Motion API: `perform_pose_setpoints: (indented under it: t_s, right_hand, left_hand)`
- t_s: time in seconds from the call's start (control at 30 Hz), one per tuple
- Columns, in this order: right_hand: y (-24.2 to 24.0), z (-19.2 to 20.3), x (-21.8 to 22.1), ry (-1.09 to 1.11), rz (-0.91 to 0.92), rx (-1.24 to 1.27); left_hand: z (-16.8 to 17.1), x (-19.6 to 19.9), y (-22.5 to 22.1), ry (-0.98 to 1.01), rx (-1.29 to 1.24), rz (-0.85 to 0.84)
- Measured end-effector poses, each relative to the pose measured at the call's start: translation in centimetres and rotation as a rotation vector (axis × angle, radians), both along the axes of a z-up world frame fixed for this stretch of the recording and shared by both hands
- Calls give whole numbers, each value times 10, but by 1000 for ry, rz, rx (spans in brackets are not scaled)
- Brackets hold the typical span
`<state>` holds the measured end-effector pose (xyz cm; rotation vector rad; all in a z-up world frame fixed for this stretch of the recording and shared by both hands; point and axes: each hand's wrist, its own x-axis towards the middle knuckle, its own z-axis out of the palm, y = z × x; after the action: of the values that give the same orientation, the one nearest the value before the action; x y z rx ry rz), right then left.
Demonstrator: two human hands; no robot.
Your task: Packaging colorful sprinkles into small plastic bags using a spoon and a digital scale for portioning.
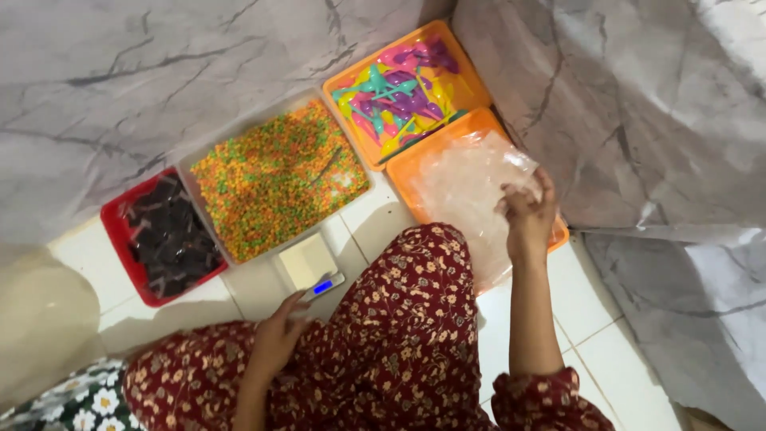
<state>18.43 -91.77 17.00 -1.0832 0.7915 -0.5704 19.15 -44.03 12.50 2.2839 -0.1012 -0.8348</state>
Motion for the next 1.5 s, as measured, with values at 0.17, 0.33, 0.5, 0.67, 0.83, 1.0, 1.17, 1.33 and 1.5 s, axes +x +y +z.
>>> perform_pose_setpoints:
  t_s: [0.17,0.33,0.5,0.67,0.83,1.0,1.17,1.33,1.5]
  right_hand:
    - [88,1,-10,-163,369,177]
    - [180,11,-15,-144,747,316]
    - [178,10,-30,81,885,-218]
    - [201,73,-40,-44,810,-693]
    - [240,107,-36,-200,833,-1172]
    - [260,110,-32,-241,838,-1275]
    - [262,94,-28,-316,811,-1357]
    - [267,94,-33,-360,808,-1466]
    - [273,116,-29,-254,1012,-1546]
  left_hand:
    - [95,9,-84,-571,-302,-140]
    - [114,11,-97,-1001,-303,-288]
    - [102,-15,-65,-599,-522,233]
    - [115,-37,-53,-374,-425,500]
    - [120,-38,-48,-297,-431,480]
    - [127,-39,-36,-237,-313,418]
    - [130,-41,-30,-276,-474,424]
    - [109,-42,-29,-368,-466,412]
    - [94,-40,-20,-439,-399,284]
